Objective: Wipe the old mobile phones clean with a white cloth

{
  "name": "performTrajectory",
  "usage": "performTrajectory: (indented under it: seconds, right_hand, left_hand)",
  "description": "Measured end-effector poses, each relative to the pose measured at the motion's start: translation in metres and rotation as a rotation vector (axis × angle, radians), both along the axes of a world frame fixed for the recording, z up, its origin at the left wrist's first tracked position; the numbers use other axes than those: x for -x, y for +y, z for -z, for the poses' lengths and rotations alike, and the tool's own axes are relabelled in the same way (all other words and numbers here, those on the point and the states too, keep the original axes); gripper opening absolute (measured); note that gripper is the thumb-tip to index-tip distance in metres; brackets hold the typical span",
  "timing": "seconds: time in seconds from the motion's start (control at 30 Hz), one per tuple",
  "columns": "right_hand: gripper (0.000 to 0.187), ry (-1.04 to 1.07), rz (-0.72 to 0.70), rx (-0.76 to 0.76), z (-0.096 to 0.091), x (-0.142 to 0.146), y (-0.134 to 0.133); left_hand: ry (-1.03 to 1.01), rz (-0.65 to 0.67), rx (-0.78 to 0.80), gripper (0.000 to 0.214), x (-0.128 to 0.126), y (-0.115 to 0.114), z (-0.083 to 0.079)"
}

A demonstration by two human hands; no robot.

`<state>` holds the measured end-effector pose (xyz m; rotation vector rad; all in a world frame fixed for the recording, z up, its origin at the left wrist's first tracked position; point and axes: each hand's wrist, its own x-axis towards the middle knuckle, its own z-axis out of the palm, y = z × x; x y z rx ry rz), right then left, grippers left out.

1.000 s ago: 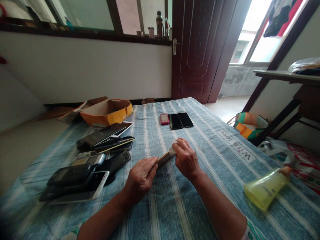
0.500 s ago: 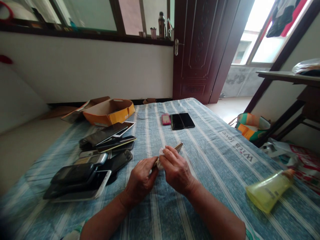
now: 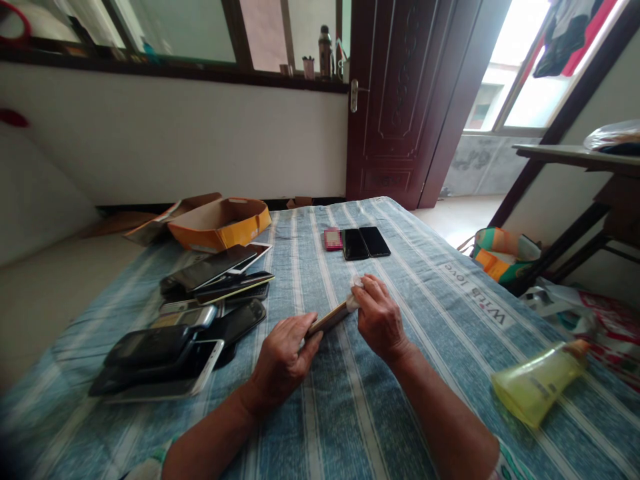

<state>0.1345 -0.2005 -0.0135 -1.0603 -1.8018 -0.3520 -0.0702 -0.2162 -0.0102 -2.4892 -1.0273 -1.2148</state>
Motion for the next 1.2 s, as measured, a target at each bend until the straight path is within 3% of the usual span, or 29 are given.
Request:
performTrajectory:
  seconds: [0.27,0.53,0.73,1.0,1.2]
  right_hand:
    - [0.032,-0.139,-0.162,0.003,-0.009,0.031,-0.022]
    - [0.033,-0.038,0.047,0.038,-0.001,0.001,0.0]
    - [0.038,0.099,0.062,0.078,0.007,-0.006,0.008]
    - [0.033,0.439,0.012,0.285,0.013,-0.011,0.015]
    - [0.027,0.578,-0.007,0.634,0.003,-0.008,0.01]
  left_hand:
    - [0.026,0.017,0.097,0.019,0.001,-0.002,-0.004]
    - [0.002,-0.001,0.013,0.017,0.0,0.001,-0.002]
    - [-0.021,0.004,-0.016,0.021,0.002,0.002,-0.001]
    - [-0.044,0.057,0.013,0.031,0.002,-0.001,-0.003]
    - [-0.034,0.066,0.03,0.032,0.003,0.0,-0.002]
